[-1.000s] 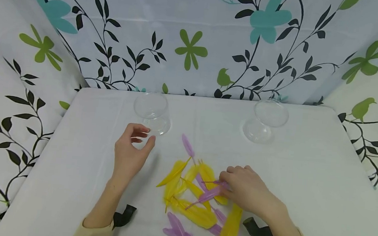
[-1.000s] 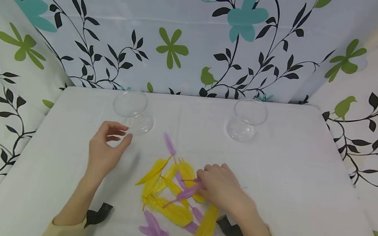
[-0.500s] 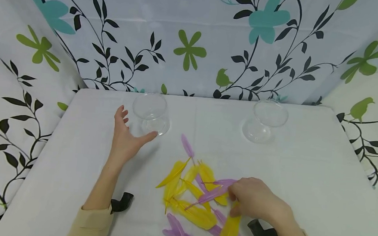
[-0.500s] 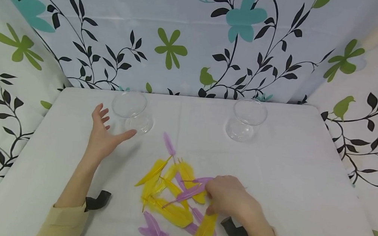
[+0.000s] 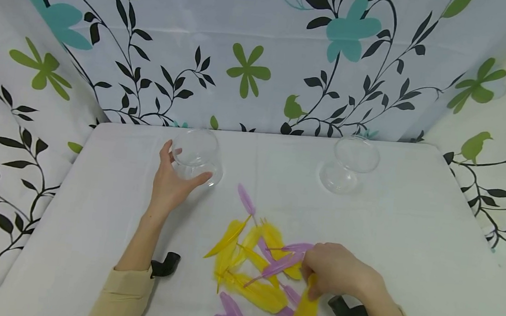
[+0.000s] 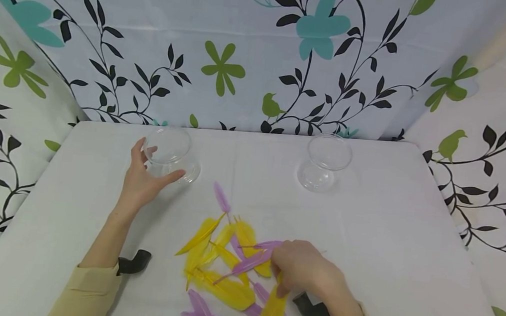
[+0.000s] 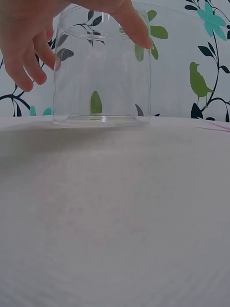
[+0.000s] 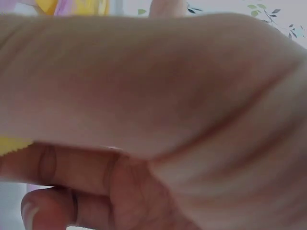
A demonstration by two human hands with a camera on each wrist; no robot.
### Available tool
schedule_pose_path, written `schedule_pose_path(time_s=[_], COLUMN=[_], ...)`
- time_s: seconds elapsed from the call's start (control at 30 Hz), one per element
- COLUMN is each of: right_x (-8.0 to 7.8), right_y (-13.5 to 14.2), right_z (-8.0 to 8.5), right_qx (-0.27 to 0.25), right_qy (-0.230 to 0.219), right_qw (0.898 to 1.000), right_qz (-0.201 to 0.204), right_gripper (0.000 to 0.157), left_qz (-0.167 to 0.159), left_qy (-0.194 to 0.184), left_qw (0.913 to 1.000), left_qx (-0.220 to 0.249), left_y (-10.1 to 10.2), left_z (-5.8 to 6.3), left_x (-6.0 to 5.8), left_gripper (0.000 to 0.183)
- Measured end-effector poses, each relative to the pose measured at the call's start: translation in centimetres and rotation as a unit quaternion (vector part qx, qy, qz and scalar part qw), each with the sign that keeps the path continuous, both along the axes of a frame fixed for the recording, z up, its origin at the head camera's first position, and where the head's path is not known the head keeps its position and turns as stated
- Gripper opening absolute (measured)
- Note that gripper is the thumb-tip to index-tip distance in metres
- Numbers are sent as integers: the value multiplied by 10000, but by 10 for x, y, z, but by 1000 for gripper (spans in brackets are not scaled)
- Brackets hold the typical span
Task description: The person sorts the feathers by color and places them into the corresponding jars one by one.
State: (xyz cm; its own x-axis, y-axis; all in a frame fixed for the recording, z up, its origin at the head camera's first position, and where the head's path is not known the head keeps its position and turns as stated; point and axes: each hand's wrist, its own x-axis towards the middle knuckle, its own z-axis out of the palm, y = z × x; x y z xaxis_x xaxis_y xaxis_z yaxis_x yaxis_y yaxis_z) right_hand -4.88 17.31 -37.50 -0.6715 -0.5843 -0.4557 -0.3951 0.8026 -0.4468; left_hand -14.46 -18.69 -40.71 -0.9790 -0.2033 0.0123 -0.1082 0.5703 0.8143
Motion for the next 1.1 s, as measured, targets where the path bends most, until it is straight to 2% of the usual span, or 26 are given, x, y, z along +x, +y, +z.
schedule_pose_path(time_s=[0.17, 0.33, 0.6, 0.73, 0.9, 1.0, 1.1], right_x=[0, 0, -7, -9, -13, -20, -29], right_y=[1, 5, 19, 24, 23, 16, 7], right_z=[-1, 1, 20, 34, 49, 59, 68], right_qx=[-236, -501, -1004, -1199, -1314, -1389, -1563], right_qy=[-65, 10, 208, 800, 1619, 2159, 2721], right_qw=[9996, 9981, 9940, 9892, 9780, 9664, 9493], right_qz=[133, 344, 375, 256, -109, -156, -169], right_gripper=[27, 22, 11, 7, 12, 12, 12], left_qz=[-23, -86, -241, -359, -479, -533, -561], left_qy=[141, -42, -267, -350, -521, -517, -543], left_qw=[9996, 9998, 9992, 9984, 9969, 9965, 9959], left_qx=[-239, -192, -200, -277, -339, -385, -453], left_y=[-2, -7, -11, -13, -14, -15, -16], left_z=[2, 4, 8, 10, 13, 14, 16], left_x=[2, 6, 15, 18, 20, 21, 23], left_gripper=[114, 112, 109, 111, 115, 115, 116])
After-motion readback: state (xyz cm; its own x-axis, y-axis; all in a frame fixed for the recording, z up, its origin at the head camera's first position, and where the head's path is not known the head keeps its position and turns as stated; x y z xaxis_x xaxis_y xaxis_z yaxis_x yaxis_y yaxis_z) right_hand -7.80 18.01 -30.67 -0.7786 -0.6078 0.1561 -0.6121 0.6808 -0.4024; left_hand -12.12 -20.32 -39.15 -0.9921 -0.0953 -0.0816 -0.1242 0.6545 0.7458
